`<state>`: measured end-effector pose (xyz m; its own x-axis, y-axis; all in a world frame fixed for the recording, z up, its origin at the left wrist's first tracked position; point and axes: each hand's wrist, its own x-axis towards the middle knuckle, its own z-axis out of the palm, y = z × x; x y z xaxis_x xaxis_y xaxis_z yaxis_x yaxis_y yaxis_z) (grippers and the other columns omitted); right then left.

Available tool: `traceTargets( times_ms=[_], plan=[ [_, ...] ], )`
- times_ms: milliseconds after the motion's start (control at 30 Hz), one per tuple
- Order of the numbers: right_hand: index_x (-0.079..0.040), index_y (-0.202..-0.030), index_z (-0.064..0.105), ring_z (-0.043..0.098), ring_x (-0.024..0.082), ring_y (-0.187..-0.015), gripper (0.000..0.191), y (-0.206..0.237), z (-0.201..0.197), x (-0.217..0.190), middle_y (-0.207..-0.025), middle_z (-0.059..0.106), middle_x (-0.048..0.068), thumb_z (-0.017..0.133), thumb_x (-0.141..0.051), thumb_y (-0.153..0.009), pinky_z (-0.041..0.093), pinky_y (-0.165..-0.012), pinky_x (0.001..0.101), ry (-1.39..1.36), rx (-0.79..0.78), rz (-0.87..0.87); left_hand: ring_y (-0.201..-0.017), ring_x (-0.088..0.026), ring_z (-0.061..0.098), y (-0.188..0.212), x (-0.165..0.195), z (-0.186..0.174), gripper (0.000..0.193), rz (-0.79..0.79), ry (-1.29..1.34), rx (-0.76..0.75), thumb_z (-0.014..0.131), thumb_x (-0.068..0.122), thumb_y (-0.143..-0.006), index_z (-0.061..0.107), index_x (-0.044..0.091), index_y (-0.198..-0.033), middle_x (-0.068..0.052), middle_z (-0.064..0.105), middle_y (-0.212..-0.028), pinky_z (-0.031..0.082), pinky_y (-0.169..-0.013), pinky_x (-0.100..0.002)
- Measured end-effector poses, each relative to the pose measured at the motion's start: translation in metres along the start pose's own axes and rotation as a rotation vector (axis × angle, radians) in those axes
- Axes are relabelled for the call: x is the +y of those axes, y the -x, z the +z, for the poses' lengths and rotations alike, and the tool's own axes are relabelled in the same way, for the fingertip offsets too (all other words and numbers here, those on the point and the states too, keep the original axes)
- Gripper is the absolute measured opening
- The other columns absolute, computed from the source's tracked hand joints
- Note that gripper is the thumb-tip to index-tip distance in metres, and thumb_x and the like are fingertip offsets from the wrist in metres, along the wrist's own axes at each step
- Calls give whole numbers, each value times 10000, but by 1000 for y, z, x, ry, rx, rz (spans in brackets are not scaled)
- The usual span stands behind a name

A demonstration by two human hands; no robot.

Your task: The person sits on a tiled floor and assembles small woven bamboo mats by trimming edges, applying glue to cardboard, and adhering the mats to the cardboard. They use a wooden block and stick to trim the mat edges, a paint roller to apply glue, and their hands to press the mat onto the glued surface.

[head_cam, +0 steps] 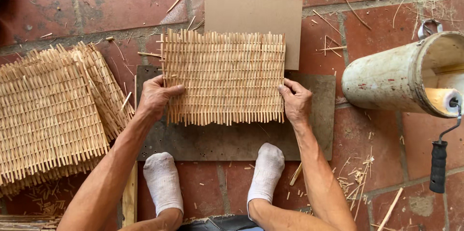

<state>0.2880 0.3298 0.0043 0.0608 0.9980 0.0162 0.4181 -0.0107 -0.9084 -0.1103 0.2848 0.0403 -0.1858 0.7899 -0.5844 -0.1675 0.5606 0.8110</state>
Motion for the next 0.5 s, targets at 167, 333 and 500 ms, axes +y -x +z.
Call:
traceTargets(
  times_ms=[167,333,500],
  plan=[
    [8,-1182,745,732,140,-960,286,0,1,5,-1081,787,112,777,-114,-926,575,-855,265,26,40,-7,-777,-172,744,-15,-15,-4,255,59,5,0,770,24,-860,727,5,-1110,-110,776,-965,678,-679,-358],
    [14,-1189,739,732,148,-959,290,0,2,-1,-1080,785,122,769,-106,-927,575,-857,267,1,36,-5,-761,-178,742,-18,-16,-5,269,17,-24,16,762,33,-849,721,22,-1115,-110,775,-957,677,-649,-376],
    [18,-1200,733,716,139,-916,278,3,2,-4,-1045,781,109,747,-83,-942,577,-819,264,-78,42,-15,-761,-178,747,-11,-4,1,261,15,-41,2,751,55,-851,724,41,-1110,-107,776,-960,681,-642,-375]
  ],
)
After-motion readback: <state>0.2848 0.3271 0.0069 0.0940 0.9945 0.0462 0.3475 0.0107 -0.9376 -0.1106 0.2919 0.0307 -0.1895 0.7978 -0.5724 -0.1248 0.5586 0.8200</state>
